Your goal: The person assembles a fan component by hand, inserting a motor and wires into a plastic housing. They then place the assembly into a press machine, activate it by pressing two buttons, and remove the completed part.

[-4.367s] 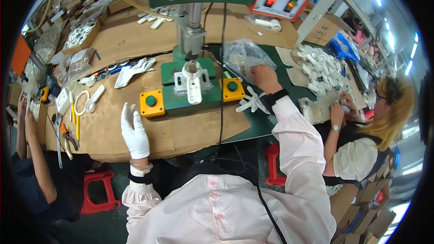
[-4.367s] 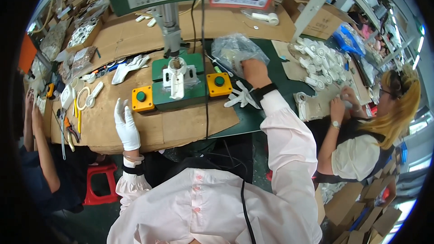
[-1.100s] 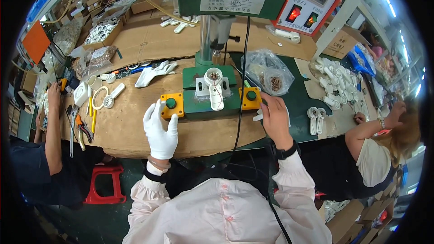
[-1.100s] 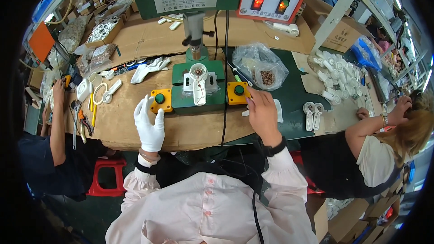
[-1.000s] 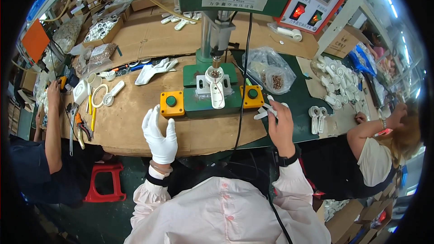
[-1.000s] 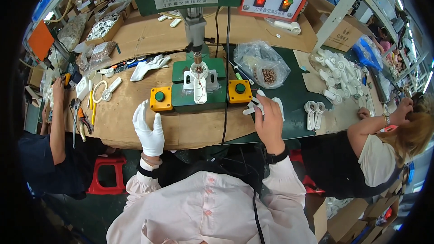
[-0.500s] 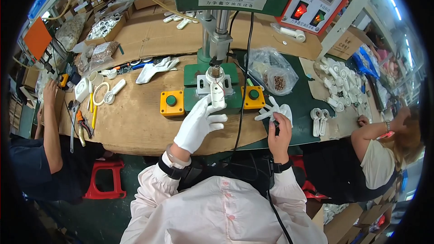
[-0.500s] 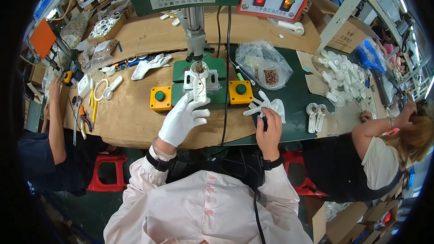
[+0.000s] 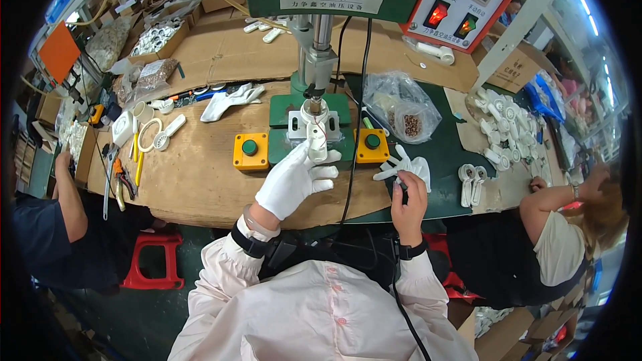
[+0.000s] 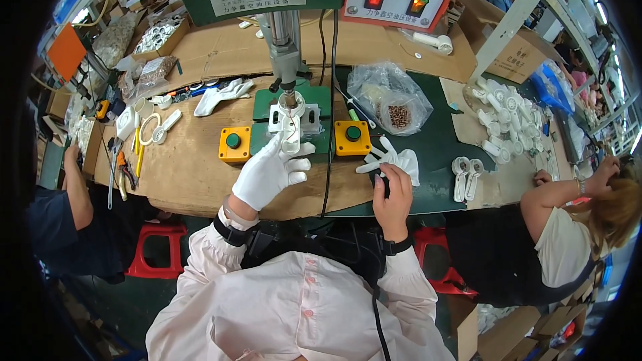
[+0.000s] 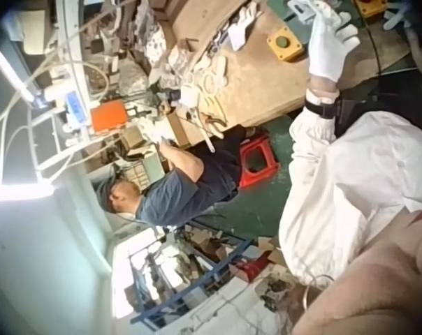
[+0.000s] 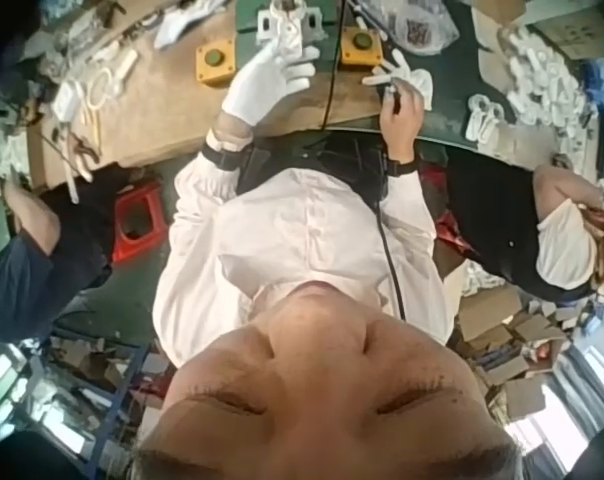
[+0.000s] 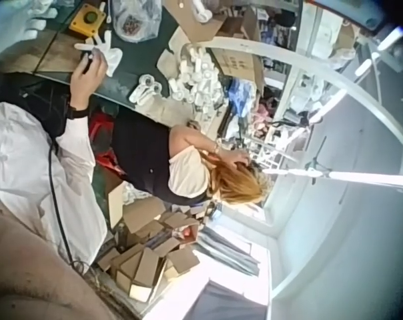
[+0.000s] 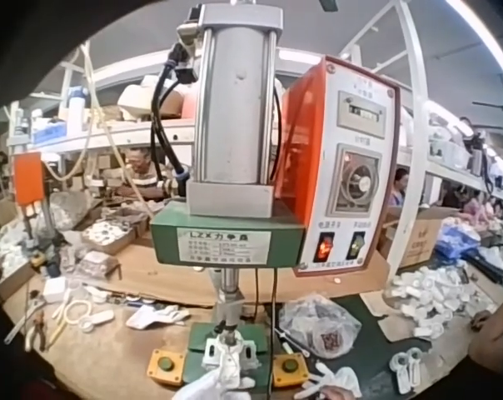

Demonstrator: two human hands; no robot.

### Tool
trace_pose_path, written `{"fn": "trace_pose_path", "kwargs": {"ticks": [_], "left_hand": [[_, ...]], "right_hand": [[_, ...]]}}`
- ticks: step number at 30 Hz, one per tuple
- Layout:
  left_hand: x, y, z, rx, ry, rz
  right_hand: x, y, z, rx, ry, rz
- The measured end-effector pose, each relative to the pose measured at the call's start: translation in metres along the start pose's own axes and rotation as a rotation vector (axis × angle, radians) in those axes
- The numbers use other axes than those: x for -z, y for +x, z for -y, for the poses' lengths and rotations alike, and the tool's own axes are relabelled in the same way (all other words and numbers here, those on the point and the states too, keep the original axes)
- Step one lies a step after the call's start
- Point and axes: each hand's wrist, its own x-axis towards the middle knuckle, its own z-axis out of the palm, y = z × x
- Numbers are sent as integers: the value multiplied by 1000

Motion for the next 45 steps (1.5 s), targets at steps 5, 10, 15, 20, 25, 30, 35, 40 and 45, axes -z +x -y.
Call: {"fn": "trace_pose_path", "kwargs": {"ticks": [5, 10, 15, 20, 25, 30, 35, 40, 45], "left_hand": [[-3, 0, -2, -1, -21, 11], [-15, 2, -4, -17, -3, -48], [-16, 9, -5, -93, 126, -38], [-31, 11, -4, -180, 433, -226], [-39, 7, -5, -230, 523, -253], [-36, 5, -10, -214, 538, -243], [-28, -1, -29, -213, 482, -272], [-1, 2, -114, -46, 517, -367], [99, 94, -202, 153, 839, -545]], "right_hand": [[1, -1, 0, -5, 13, 3], [0, -1, -2, 6, 14, -2], [2, 1, 1, 25, 7, 12], [0, -1, -1, 47, -15, 18], [-1, -1, -2, 54, -28, 10], [-2, 1, 0, 41, -30, 26], [-6, 4, 3, 58, -33, 38], [-1, -1, 0, 66, -59, 49], [0, -6, 0, 31, -86, 95]]}}
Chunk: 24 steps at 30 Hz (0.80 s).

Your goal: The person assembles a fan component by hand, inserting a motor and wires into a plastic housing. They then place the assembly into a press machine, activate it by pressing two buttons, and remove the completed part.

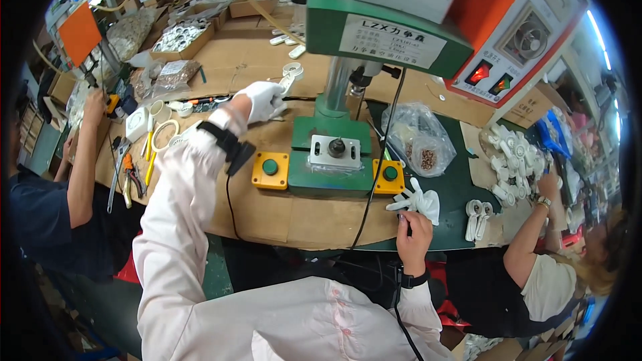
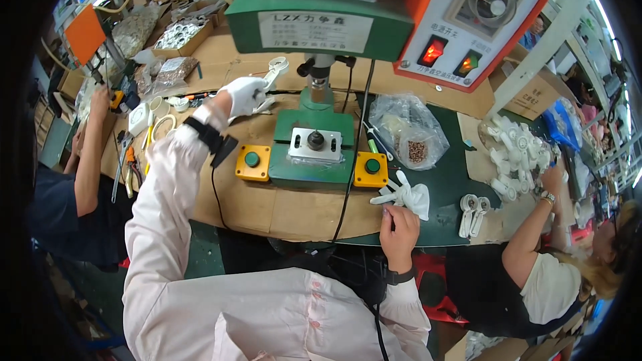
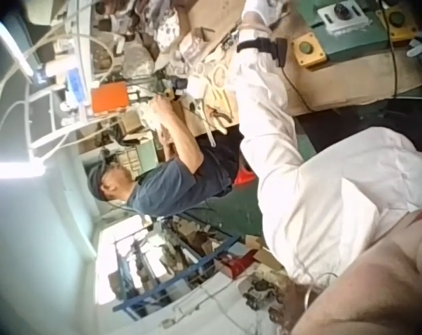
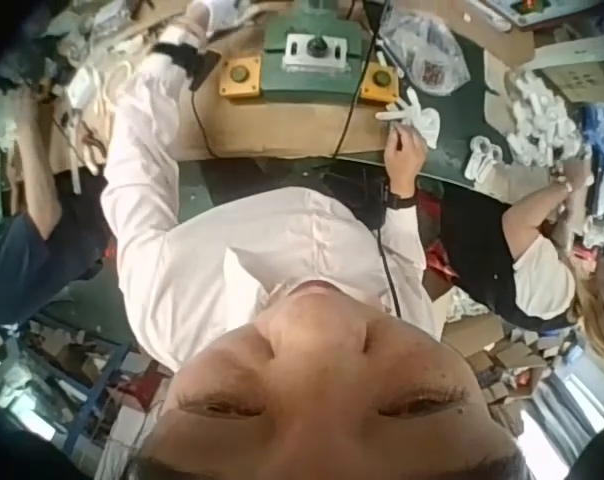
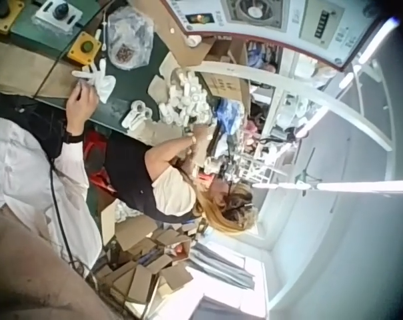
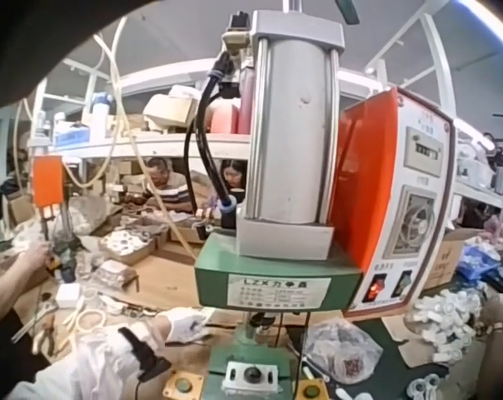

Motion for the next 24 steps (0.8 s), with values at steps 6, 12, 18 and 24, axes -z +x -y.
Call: {"fn": "trace_pose_path", "kwargs": {"ticks": [6, 12, 18, 24], "left_hand": [[-22, 115, -10, -669, 1500, -187], [68, 199, 42, -981, 483, -4], [66, 143, 29, -382, -56, 148], [35, -6, 20, -345, -192, -30]], "right_hand": [[9, -4, -1, -116, -90, -77], [43, 6, -17, -173, -40, -147], [100, 7, -85, -332, -571, -259], [115, 29, -128, -312, -611, -44]]}}
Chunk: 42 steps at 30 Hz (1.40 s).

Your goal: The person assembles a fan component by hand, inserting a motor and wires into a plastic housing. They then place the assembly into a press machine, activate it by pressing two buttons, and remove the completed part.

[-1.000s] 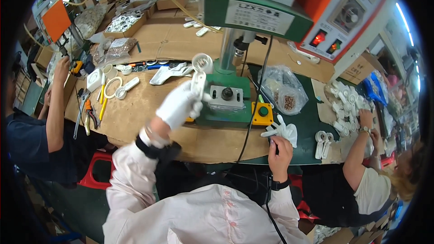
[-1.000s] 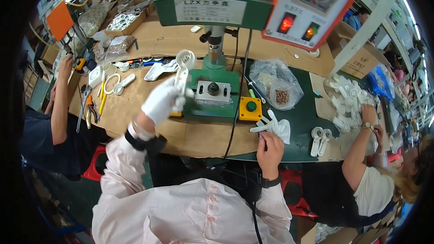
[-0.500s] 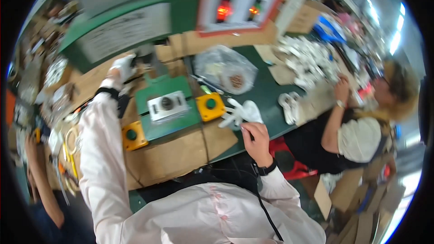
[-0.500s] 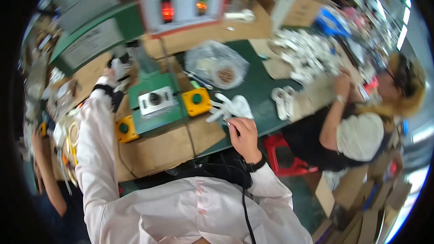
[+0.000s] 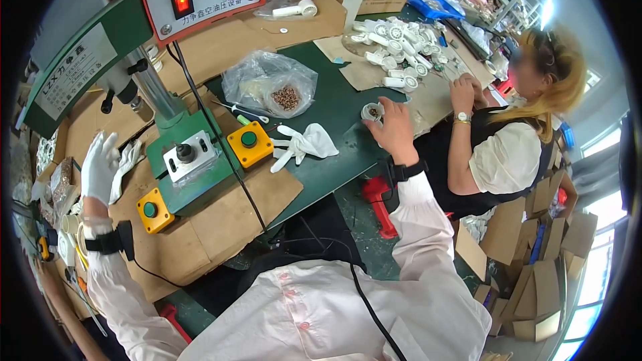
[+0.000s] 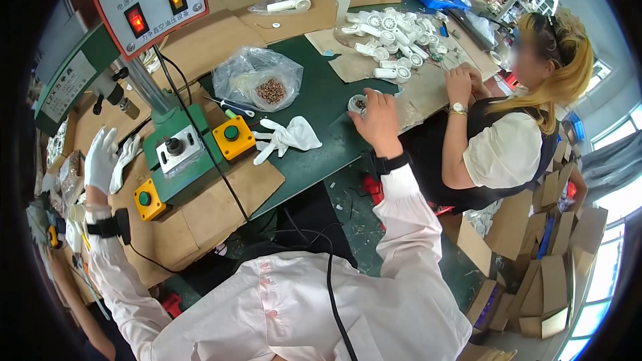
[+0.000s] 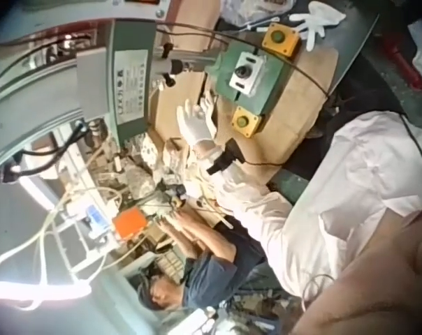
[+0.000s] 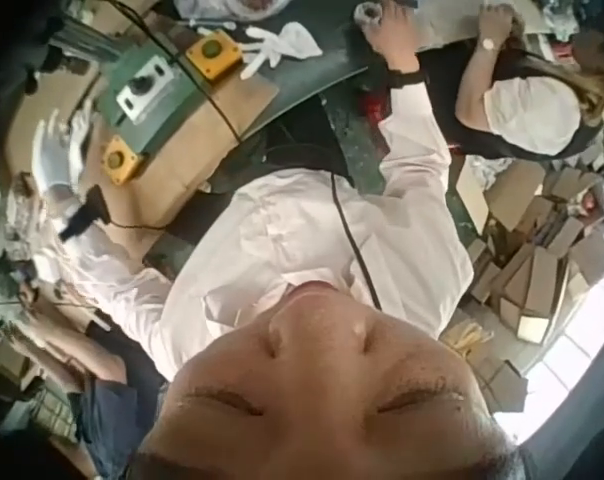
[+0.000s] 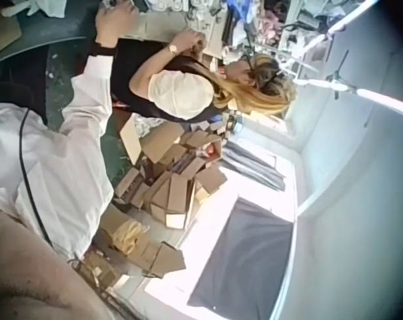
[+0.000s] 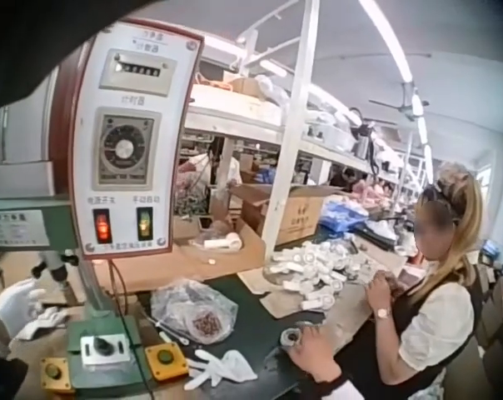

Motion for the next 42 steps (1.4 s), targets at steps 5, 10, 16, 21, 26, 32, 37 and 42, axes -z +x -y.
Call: {"fn": "trace_pose_path", "kwargs": {"ticks": [5, 10, 16, 21, 26, 32, 37, 42], "left_hand": [[-37, -85, -21, 24, -57, -18], [-92, -160, -19, -76, 25, 125], [-212, -228, 18, 107, -384, 473], [-269, -210, 67, 130, -766, 376], [-258, -205, 72, 243, -1021, 415], [-236, -203, 85, 252, -1059, 518], [-238, -206, 82, 224, -1001, 457], [-237, -207, 82, 231, -968, 442]], "right_hand": [[-11, 15, -10, 44, -87, 203], [9, 20, 27, 96, -49, 280], [70, 15, 131, 401, 309, 242], [92, 4, 208, 530, 484, 255], [83, -3, 232, 600, 577, 294], [62, 9, 212, 670, 864, 311], [61, 1, 219, 616, 942, 397], [60, 4, 221, 673, 900, 349]]}}
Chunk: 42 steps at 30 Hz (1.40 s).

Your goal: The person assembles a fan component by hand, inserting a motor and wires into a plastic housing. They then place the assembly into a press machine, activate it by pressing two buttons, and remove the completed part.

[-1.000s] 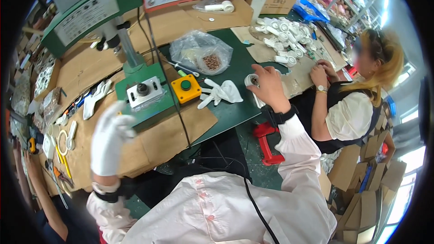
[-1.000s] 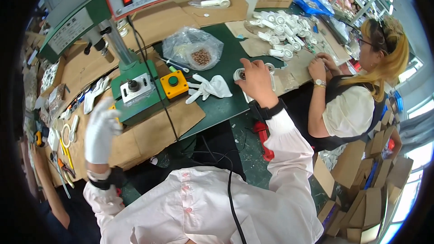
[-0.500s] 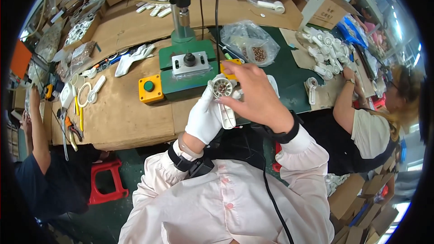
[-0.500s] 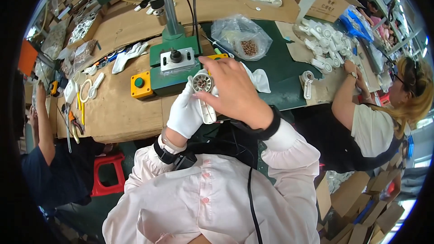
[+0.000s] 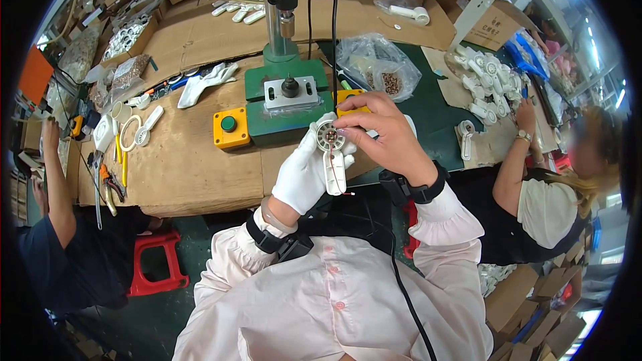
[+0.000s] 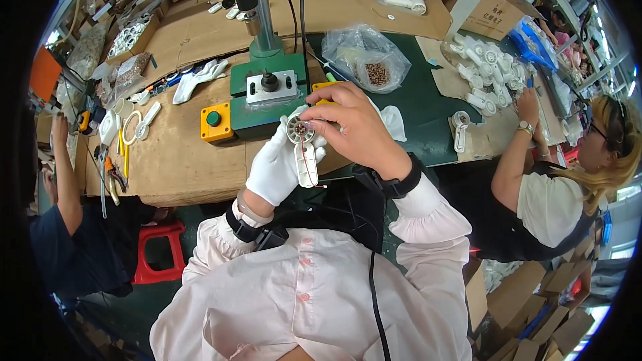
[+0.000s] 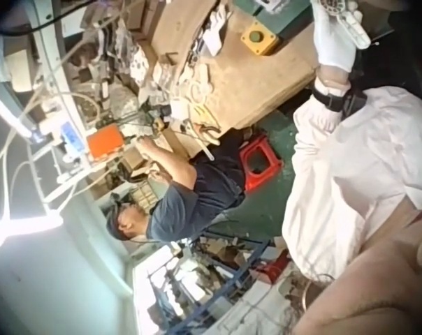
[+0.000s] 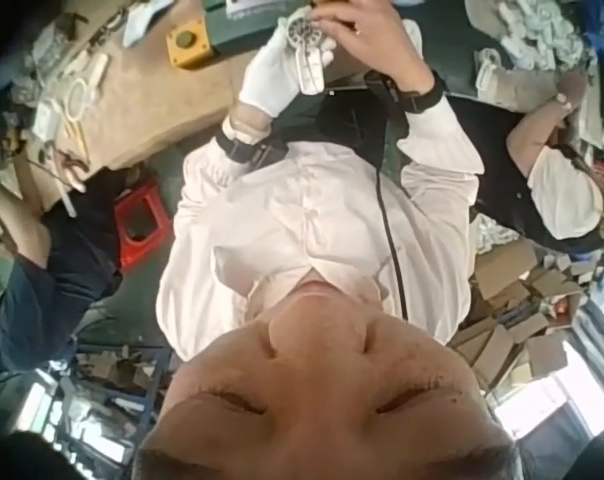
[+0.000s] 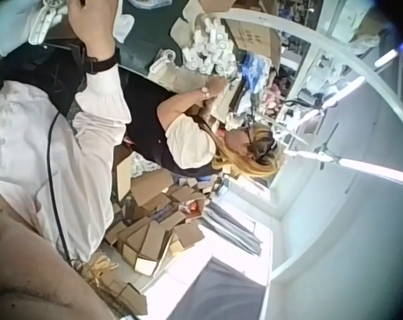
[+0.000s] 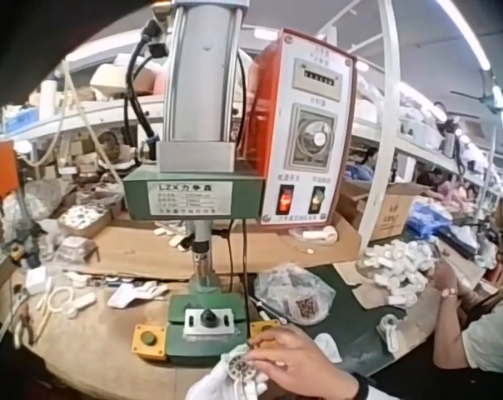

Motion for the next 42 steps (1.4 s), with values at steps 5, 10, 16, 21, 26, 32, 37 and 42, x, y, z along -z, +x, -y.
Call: {"fn": "trace_pose_path", "kwargs": {"ticks": [5, 10, 16, 21, 26, 32, 37, 42], "left_hand": [[-3, 2, -3, 2, 17, -9], [2, 2, -4, 22, 19, 2], [7, 0, -3, 20, 29, 8], [2, -1, -3, 4, 58, -48], [3, 0, -3, -13, 53, -63], [-5, -2, -5, -32, 76, -58], [-5, -2, -5, -45, 67, -64], [6, -1, -6, -2, 23, -17]], "right_hand": [[2, 2, -3, 9, 16, -12], [-2, 5, -8, 47, 3, 18], [-1, 10, -11, 67, 0, 63], [0, 16, -9, 127, -48, 107], [-2, 19, -7, 142, -66, 138], [-2, 19, -7, 114, -31, 136], [-1, 21, -4, 104, -39, 154], [-4, 20, -5, 119, -57, 130]]}}
